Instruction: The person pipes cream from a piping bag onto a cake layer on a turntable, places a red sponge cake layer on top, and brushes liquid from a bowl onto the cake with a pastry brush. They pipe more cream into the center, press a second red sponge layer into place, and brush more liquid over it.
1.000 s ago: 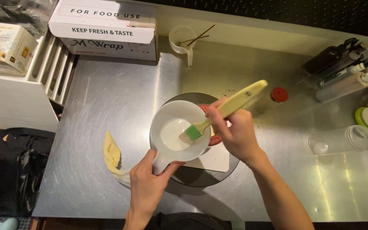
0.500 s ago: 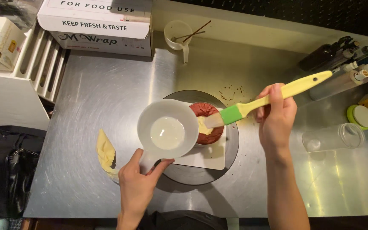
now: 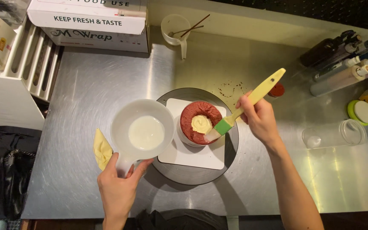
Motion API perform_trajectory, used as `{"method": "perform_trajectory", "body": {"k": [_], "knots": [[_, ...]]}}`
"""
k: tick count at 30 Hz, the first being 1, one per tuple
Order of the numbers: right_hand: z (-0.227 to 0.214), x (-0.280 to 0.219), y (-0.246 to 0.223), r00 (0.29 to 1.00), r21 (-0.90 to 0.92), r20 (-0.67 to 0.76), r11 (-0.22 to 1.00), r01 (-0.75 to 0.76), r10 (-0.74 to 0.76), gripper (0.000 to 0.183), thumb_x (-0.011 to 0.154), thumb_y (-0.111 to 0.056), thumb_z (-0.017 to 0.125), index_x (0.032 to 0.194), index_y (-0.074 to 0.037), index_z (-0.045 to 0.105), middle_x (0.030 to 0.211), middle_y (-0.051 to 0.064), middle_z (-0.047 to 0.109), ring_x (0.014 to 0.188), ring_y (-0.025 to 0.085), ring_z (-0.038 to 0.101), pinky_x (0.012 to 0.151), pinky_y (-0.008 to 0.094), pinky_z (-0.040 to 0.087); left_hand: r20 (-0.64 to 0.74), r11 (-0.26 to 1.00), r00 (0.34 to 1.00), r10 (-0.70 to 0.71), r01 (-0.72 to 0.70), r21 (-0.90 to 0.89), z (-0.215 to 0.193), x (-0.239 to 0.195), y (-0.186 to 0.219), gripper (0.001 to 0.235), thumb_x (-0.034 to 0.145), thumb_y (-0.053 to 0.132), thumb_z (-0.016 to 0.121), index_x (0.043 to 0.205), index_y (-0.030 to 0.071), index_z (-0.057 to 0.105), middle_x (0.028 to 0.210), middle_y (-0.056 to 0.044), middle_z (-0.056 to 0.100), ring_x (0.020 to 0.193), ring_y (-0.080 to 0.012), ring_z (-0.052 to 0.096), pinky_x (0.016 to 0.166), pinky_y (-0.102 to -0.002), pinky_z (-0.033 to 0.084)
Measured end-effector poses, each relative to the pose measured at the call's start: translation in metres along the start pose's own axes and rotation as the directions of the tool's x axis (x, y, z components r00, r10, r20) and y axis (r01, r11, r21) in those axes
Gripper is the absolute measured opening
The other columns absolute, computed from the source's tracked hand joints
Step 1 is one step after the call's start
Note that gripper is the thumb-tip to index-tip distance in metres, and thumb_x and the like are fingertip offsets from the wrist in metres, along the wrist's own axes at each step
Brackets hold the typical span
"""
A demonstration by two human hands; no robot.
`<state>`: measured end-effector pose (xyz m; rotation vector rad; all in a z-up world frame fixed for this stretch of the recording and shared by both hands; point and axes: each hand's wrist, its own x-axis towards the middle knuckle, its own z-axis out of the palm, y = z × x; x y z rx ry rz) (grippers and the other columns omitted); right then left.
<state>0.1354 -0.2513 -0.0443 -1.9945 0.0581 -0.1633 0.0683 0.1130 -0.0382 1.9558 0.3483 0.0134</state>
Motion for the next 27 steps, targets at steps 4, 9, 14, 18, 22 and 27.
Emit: {"method": "perform_trajectory", "body": {"k": [4, 9, 14, 18, 22, 27], "knots": [[-0.010, 0.011, -0.010, 0.999, 0.148, -0.040, 0.989, 0.026, -0.020, 0.030, 0.111, -0.026, 0.052, 0.093, -0.004, 0.059, 0.070, -0.004, 0.053, 0.057, 0.005, 0.044, 0.050, 0.023, 0.035, 0.039, 0.994, 0.999, 0.010, -0.005, -0.109, -0.003, -0.003, -0.004, 0.037, 0.073, 0.020, 0.089, 0.099, 0.000, 0.072, 0.084, -0.004, 0.078, 0.075, -0.0080, 0.070, 0.069, -0.026, 0.058], [-0.009, 0.015, -0.023, 0.999, -0.189, 0.009, 0.981, 0.049, -0.048, 0.028, 0.108, -0.025, 0.056, 0.093, -0.002, 0.064, 0.066, -0.001, 0.056, 0.058, 0.006, 0.048, 0.051, 0.025, 0.039, 0.084, 0.976, 0.996, -0.002, 0.020, -0.219, -0.008, -0.013, -0.012, 0.036, 0.074, 0.015, 0.087, 0.103, 0.001, 0.073, 0.086, -0.002, 0.077, 0.077, -0.0066, 0.067, 0.065, -0.023, 0.055], [-0.006, 0.019, -0.024, 0.988, -0.174, -0.046, 0.975, 0.138, -0.148, 0.029, 0.110, -0.024, 0.057, 0.094, -0.001, 0.064, 0.068, 0.000, 0.054, 0.059, 0.007, 0.046, 0.052, 0.026, 0.038, 0.168, 0.999, 0.985, -0.043, 0.040, 0.016, -0.013, -0.040, -0.004, 0.038, 0.070, 0.018, 0.094, 0.099, 0.001, 0.076, 0.076, -0.007, 0.074, 0.063, -0.0119, 0.061, 0.055, -0.025, 0.047], [-0.019, -0.001, -0.040, 0.970, -0.121, -0.155, 0.978, 0.171, -0.188, 0.025, 0.108, -0.023, 0.055, 0.095, -0.004, 0.064, 0.067, -0.002, 0.056, 0.058, 0.005, 0.050, 0.050, 0.023, 0.041, 0.381, 0.966, 0.924, 0.029, 0.073, -0.250, 0.011, -0.072, 0.001, 0.062, 0.059, 0.014, 0.092, 0.118, 0.009, 0.073, 0.088, 0.001, 0.080, 0.069, -0.0033, 0.065, 0.057, -0.021, 0.051], [-0.069, -0.069, -0.036, 0.919, 0.393, -0.369, 0.872, 0.291, -0.141, 0.025, 0.115, -0.024, 0.051, 0.099, -0.006, 0.057, 0.080, 0.000, 0.054, 0.060, 0.005, 0.043, 0.052, 0.024, 0.033, 0.567, 0.961, 0.824, 0.015, 0.146, -0.236, 0.062, -0.111, 0.004, 0.062, 0.061, 0.018, 0.093, 0.119, 0.011, 0.073, 0.089, -0.001, 0.078, 0.072, -0.0021, 0.067, 0.057, -0.023, 0.053], [-0.106, -0.167, 0.067, 0.945, 0.147, -0.221, 0.966, -0.212, 0.240, 0.032, 0.106, -0.028, 0.058, 0.090, -0.002, 0.067, 0.067, 0.003, 0.052, 0.057, 0.009, 0.045, 0.050, 0.025, 0.034, 0.674, 0.977, 0.707, 0.215, -0.145, -0.159, 0.161, -0.156, -0.023, 0.050, 0.072, 0.030, 0.097, 0.103, 0.001, 0.071, 0.079, -0.010, 0.072, 0.072, -0.0092, 0.069, 0.063, -0.026, 0.055]]}}
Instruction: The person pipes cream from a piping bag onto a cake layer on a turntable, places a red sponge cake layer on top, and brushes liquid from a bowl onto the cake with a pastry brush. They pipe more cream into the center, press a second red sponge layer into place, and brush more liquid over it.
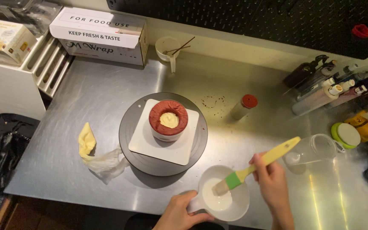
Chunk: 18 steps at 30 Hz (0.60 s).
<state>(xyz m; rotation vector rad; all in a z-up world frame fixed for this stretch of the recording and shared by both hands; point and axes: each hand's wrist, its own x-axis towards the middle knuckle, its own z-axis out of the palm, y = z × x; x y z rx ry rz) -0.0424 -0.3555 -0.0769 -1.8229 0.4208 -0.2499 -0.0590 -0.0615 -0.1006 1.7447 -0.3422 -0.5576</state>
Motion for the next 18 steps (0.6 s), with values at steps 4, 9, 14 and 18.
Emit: {"method": "perform_trajectory", "body": {"k": [4, 9, 14, 18], "knots": [[-0.030, -0.016, 0.108, 0.990, -0.080, -0.085, 0.989, -0.123, 0.116, 0.029, 0.102, -0.026, 0.062, 0.100, 0.000, 0.075, 0.086, 0.004, 0.067, 0.076, 0.012, 0.054, 0.067, 0.028, 0.045, -0.040, 0.985, 0.989, 0.139, -0.143, -0.101, 0.071, 0.035, -0.031, 0.049, 0.077, 0.031, 0.093, 0.107, 0.001, 0.068, 0.087, -0.009, 0.073, 0.078, -0.0112, 0.069, 0.066, -0.029, 0.057], [-0.051, -0.002, 0.196, 0.981, 0.072, -0.140, 0.990, -0.124, 0.133, 0.046, 0.099, -0.025, 0.064, 0.141, -0.008, 0.061, 0.121, 0.011, 0.067, 0.103, 0.016, 0.063, 0.087, 0.031, 0.050, -0.105, 0.995, 0.989, 0.101, -0.102, 0.000, 0.134, 0.080, -0.097, 0.047, 0.080, 0.034, 0.089, 0.113, 0.005, 0.073, 0.085, -0.013, 0.074, 0.070, -0.0215, 0.064, 0.067, -0.037, 0.053], [-0.052, 0.006, 0.232, 0.966, 0.226, -0.108, 0.953, -0.204, 0.233, 0.048, 0.099, -0.028, 0.062, 0.140, -0.004, 0.059, 0.133, 0.007, 0.064, 0.119, 0.016, 0.061, 0.096, 0.036, 0.051, -0.142, 0.996, 0.986, 0.089, -0.084, 0.040, 0.146, 0.100, -0.103, 0.050, 0.081, 0.037, 0.085, 0.119, 0.006, 0.071, 0.090, -0.014, 0.072, 0.076, -0.0268, 0.069, 0.071, -0.039, 0.054], [-0.059, 0.002, 0.266, 0.950, 0.140, -0.139, 0.956, -0.260, 0.279, 0.052, 0.102, -0.032, 0.064, 0.139, 0.003, 0.058, 0.134, 0.018, 0.066, 0.120, 0.023, 0.063, 0.098, 0.038, 0.053, -0.075, 0.956, 0.973, 0.220, -0.200, 0.217, 0.138, 0.097, -0.113, 0.050, 0.089, 0.037, 0.084, 0.120, 0.003, 0.065, 0.110, -0.018, 0.067, 0.105, -0.0379, 0.059, 0.091, -0.048, 0.050]]}}
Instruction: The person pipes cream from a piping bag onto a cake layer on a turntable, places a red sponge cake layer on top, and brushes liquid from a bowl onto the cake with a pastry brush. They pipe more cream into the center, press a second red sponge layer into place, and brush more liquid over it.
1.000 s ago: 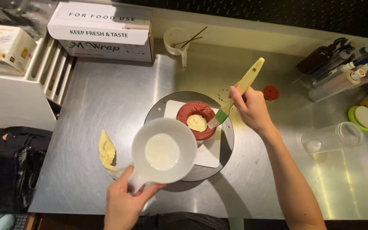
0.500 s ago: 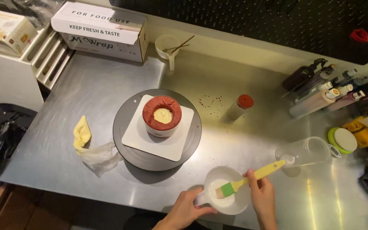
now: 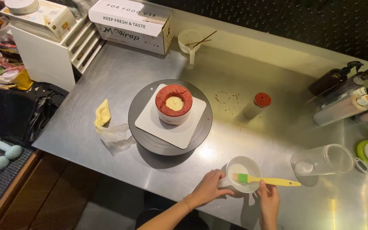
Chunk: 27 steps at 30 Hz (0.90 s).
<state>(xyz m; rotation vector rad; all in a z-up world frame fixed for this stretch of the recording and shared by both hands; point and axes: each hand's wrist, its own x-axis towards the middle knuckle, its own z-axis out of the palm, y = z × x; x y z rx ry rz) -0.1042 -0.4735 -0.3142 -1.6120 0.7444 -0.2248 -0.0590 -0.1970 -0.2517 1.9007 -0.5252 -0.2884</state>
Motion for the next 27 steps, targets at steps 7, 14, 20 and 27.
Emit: {"method": "perform_trajectory", "body": {"k": [7, 14, 20, 27], "knots": [[0.000, -0.018, 0.029, 0.843, -0.136, -0.381, 0.925, 0.355, -0.380, 0.032, 0.110, -0.024, 0.053, 0.133, -0.003, 0.058, 0.126, 0.013, 0.062, 0.109, 0.022, 0.060, 0.093, 0.037, 0.050, 0.204, 0.977, 0.957, -0.207, 0.214, -0.012, -0.155, -0.065, 0.084, 0.033, 0.092, 0.031, 0.077, 0.107, 0.004, 0.065, 0.107, -0.012, 0.067, 0.108, -0.0294, 0.066, 0.094, -0.041, 0.053], [0.237, -0.119, -0.277, 0.523, -0.373, 0.357, 0.395, 0.839, -0.774, 0.034, 0.083, 0.002, 0.061, 0.113, -0.010, 0.071, 0.121, 0.007, 0.068, 0.125, 0.031, 0.054, 0.108, 0.044, 0.041, -0.239, 0.646, 0.827, 0.509, -0.183, 0.741, -0.315, 0.012, 0.095, 0.033, 0.091, 0.028, 0.069, 0.113, 0.004, 0.070, 0.116, -0.008, 0.069, 0.110, -0.0293, 0.059, 0.089, -0.042, 0.047], [0.287, -0.102, -0.284, 0.411, -0.531, 0.516, 0.096, 0.842, -0.751, 0.030, 0.074, -0.002, 0.070, 0.103, -0.013, 0.072, 0.113, 0.001, 0.069, 0.122, 0.028, 0.055, 0.101, 0.046, 0.042, 0.059, 0.424, 0.825, 0.562, -0.349, 0.835, -0.335, 0.044, 0.056, 0.044, 0.092, 0.043, 0.070, 0.110, 0.004, 0.071, 0.108, -0.006, 0.069, 0.094, -0.0262, 0.057, 0.073, -0.038, 0.044], [0.294, -0.116, -0.284, 0.420, -0.627, 0.521, 0.002, 0.779, -0.743, 0.021, 0.077, -0.007, 0.070, 0.097, -0.012, 0.073, 0.109, 0.002, 0.068, 0.122, 0.029, 0.056, 0.103, 0.047, 0.042, 0.178, 0.369, 0.827, 0.533, -0.416, 0.831, -0.334, 0.044, 0.055, 0.062, 0.089, 0.059, 0.068, 0.102, -0.001, 0.070, 0.087, -0.010, 0.061, 0.085, -0.0263, 0.055, 0.069, -0.038, 0.044]]}}
